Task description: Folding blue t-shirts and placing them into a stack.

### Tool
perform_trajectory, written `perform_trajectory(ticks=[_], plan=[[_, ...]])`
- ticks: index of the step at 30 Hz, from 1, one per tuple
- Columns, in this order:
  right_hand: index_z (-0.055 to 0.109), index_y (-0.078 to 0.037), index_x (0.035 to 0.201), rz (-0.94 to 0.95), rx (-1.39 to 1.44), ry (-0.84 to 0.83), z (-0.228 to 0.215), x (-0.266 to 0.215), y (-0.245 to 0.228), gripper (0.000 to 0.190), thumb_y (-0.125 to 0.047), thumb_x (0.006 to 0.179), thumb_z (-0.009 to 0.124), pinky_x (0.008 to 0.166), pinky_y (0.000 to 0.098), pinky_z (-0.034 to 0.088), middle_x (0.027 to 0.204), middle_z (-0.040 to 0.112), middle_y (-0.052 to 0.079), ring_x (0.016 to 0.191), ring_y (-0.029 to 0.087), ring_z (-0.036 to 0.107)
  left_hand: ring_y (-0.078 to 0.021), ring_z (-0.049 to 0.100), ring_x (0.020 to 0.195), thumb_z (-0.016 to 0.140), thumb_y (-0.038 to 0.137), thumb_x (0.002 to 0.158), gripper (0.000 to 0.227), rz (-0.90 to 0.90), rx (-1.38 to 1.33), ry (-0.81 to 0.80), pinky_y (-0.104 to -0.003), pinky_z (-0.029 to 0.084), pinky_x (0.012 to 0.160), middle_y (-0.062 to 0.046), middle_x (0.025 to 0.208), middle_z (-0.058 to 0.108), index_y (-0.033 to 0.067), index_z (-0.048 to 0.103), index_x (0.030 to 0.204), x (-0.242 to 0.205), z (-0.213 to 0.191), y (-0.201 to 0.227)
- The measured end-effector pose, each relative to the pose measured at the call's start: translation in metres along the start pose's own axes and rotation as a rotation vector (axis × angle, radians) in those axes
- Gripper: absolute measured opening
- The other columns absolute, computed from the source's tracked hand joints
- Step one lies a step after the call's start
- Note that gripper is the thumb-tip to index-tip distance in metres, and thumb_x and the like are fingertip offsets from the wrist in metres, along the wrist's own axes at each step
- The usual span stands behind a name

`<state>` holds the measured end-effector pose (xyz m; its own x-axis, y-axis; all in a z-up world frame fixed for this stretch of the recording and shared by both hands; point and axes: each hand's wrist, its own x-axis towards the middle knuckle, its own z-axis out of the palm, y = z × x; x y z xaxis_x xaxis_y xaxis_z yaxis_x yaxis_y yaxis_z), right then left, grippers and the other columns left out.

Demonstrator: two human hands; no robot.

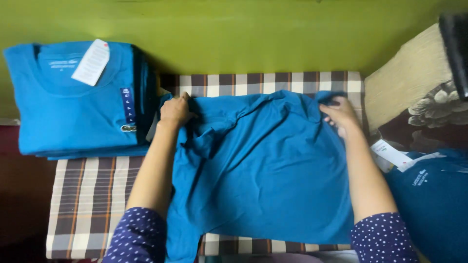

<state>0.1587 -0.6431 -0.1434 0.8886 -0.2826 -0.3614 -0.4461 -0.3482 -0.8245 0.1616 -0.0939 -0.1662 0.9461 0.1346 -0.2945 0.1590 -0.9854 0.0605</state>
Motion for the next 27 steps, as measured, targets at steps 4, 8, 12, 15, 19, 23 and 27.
perform_trajectory(ticks=[4,8,12,15,19,23,27], plan=[[0.046,0.014,0.141,-0.011,-0.02,-0.197,-0.012,-0.012,-0.04,0.081,-0.028,0.085,0.087,0.035,0.0187,0.037,0.091,0.054,0.007,0.049,0.008,0.046,-0.0415,0.077,0.077,0.06,0.022,0.089,0.025,0.045,0.084,-0.029,-0.054,0.06,0.057,-0.017,0.08,0.077,0.0215,0.08,0.104,-0.008,-0.049,0.013],[0.055,-0.013,0.116,-0.071,-0.119,0.338,-0.018,0.009,-0.028,0.019,-0.017,0.103,0.069,0.06,0.0262,0.058,0.104,0.069,0.004,0.072,0.012,0.07,-0.0554,0.065,0.088,0.056,0.015,0.09,0.02,-0.187,-0.338,0.368,-0.062,0.051,0.076,-0.027,0.1,0.068,0.0121,0.057,0.11,-0.026,-0.047,0.008],[-0.004,-0.001,0.158,-0.568,-0.378,0.591,0.042,-0.007,0.01,0.079,-0.013,0.117,0.063,0.121,0.0455,0.045,0.155,0.039,0.024,0.141,0.036,0.054,-0.0475,0.021,0.157,0.052,0.031,0.11,0.075,0.085,-0.519,0.767,-0.051,0.015,0.132,-0.034,0.165,0.015,-0.0139,0.013,0.156,-0.075,-0.021,0.084],[0.043,0.012,0.149,-0.772,-0.71,0.176,0.133,-0.114,-0.035,0.069,-0.016,0.095,0.075,0.115,0.0696,0.019,0.143,0.047,0.042,0.14,0.056,0.039,-0.0388,0.036,0.149,0.064,0.033,0.093,0.062,0.671,-0.351,0.343,-0.056,0.027,0.121,-0.017,0.157,0.047,0.0084,0.054,0.149,-0.174,-0.021,0.168],[0.04,-0.023,0.159,-0.912,-0.835,-0.113,0.132,-0.162,-0.017,0.054,-0.03,0.106,0.05,0.12,0.0594,0.024,0.164,0.036,0.013,0.151,0.036,0.032,-0.0355,0.036,0.149,0.051,0.054,0.1,0.049,0.621,-0.142,0.274,-0.059,0.031,0.117,-0.012,0.164,0.037,0.027,0.064,0.138,-0.181,0.025,0.133],[0.052,-0.016,0.155,-0.806,-1.017,0.209,0.048,-0.139,0.021,0.059,-0.035,0.102,0.069,0.11,0.0661,0.034,0.157,0.046,0.023,0.143,0.046,0.042,-0.0372,0.038,0.146,0.051,0.048,0.102,0.066,0.263,-0.222,0.396,-0.057,0.026,0.119,-0.023,0.156,0.042,0.0145,0.035,0.156,-0.174,0.022,0.056],[0.041,-0.003,0.162,-0.491,-0.97,0.341,0.011,-0.143,0.05,0.055,-0.027,0.114,0.05,0.116,0.0677,0.022,0.161,0.034,0.034,0.148,0.051,0.03,-0.0341,0.055,0.133,0.038,0.066,0.103,0.068,0.042,-0.115,0.323,-0.053,0.019,0.123,-0.022,0.12,0.071,0.0125,0.07,0.13,-0.204,0.029,0.038]])
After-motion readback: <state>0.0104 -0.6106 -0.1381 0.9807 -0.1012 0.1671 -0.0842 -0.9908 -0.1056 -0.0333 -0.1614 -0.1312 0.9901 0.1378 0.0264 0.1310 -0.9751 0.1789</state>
